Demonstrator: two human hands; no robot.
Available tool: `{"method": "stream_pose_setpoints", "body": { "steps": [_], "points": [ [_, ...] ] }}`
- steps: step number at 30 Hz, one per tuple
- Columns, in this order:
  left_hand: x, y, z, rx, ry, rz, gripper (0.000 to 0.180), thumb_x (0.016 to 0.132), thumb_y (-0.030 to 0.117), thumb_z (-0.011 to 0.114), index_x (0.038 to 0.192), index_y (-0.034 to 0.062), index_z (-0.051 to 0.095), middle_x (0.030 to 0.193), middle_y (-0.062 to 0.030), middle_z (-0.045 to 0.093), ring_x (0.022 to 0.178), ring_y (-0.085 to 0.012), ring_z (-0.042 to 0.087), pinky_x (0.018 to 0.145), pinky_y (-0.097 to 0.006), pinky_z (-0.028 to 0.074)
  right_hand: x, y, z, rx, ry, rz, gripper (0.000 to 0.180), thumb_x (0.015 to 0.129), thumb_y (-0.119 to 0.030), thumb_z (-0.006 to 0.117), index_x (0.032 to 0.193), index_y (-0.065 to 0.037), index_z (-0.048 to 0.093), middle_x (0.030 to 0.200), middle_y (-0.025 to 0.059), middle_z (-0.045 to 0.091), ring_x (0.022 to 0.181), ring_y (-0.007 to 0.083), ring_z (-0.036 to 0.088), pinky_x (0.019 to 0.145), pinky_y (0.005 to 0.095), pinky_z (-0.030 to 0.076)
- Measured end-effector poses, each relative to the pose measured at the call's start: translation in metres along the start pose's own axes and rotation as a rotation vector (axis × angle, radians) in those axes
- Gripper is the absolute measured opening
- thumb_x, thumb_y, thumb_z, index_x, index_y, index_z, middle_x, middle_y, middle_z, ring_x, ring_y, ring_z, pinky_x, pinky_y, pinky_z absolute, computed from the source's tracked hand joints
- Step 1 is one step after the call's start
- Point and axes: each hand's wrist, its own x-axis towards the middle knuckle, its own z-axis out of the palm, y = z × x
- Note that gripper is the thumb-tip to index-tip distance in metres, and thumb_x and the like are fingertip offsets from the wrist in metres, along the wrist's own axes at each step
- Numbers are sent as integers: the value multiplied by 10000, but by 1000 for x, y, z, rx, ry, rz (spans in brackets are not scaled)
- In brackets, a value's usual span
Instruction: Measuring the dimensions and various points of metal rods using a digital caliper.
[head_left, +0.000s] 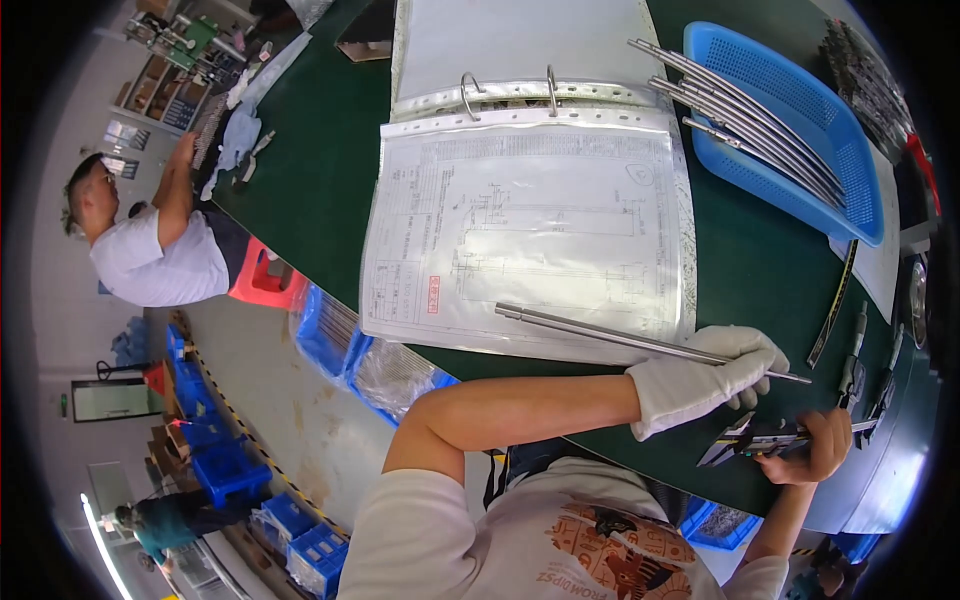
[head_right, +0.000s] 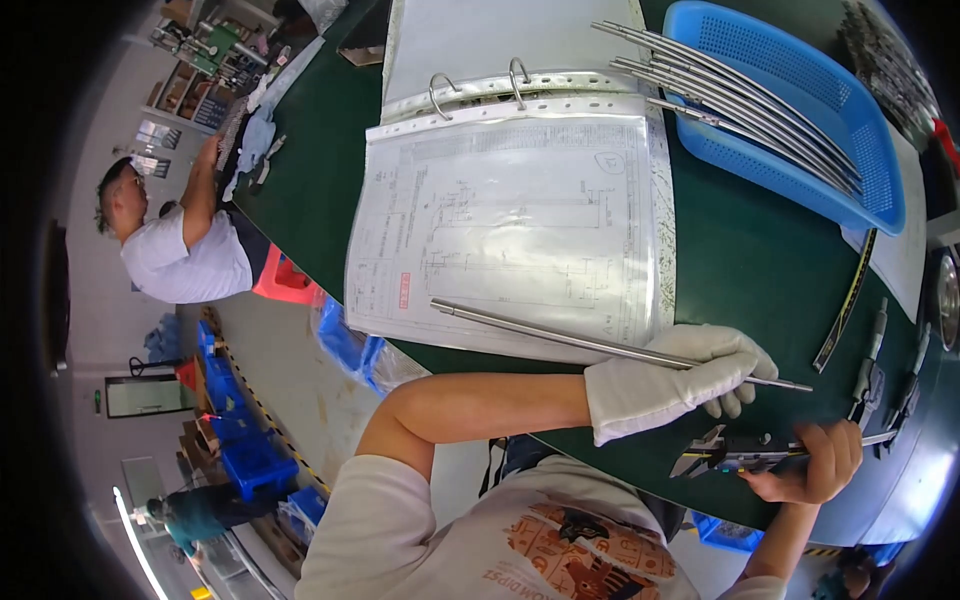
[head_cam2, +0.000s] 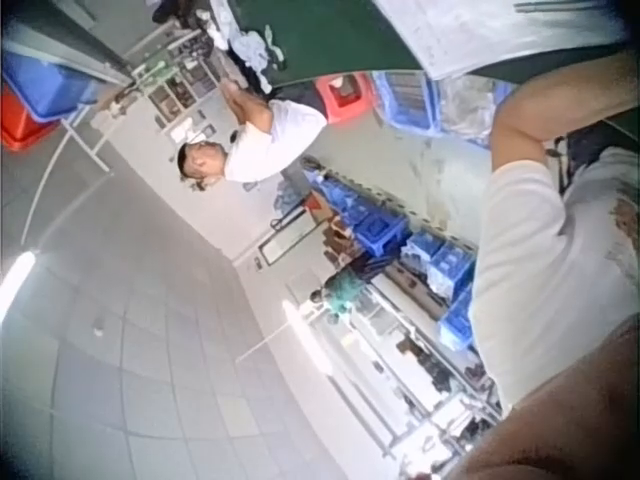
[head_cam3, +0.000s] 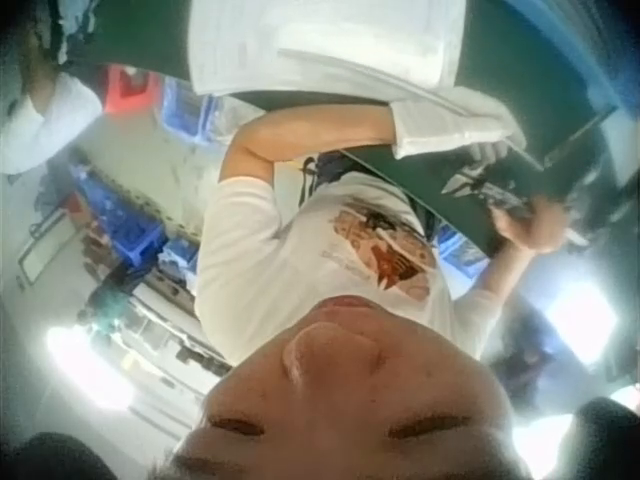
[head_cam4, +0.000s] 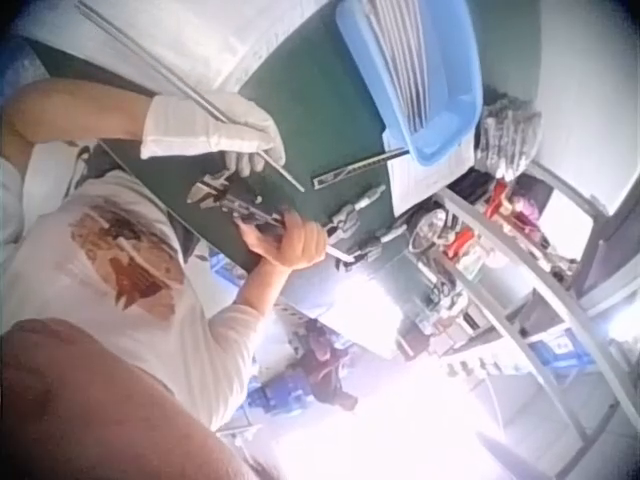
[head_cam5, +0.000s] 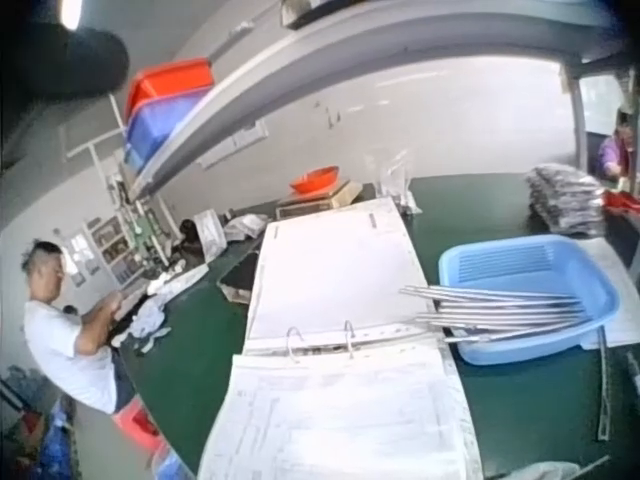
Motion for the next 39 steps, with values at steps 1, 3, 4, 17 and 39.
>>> {"method": "stream_pose_setpoints", "body": {
  "steps": [1,3,4,17,39],
  "points": [
    [-1,1,0,-4,-1,0,277,894,244,430,975,0,533,789,-34,529,682,-73,522,608,-188,444,0,-1,-1,0,10,-13,576,602,-572,650,685,-16,524,541,63,436,451,221,404,437,315,286],
    [-1,5,0,4,-6,-30,286,891,246,437,986,-6,534,804,-41,538,689,-84,529,626,-194,453,-5,0,0,-5,8,-25,592,598,-580,649,705,-9,536,545,63,434,456,222,406,442,319,292],
    [-1,7,1,1,-10,-29,286,891,246,437,986,-6,534,804,-41,538,689,-84,529,626,-194,453,-6,1,0,-9,10,-37,609,594,-589,648,724,-3,548,548,63,431,461,223,408,446,322,298],
    [-7,13,1,-10,8,-108,313,889,251,449,979,-29,557,796,-97,579,687,-139,572,620,-240,473,-7,-6,-3,-65,21,-57,722,633,-663,578,899,8,592,549,39,405,471,193,379,466,311,315],
    [-8,18,-2,-28,-29,-125,257,860,185,511,1007,-24,540,824,-103,585,722,-146,584,654,-239,482,-5,-7,-3,-87,45,-68,751,641,-676,550,927,16,602,520,28,389,450,180,362,466,304,309]
  ]
}}
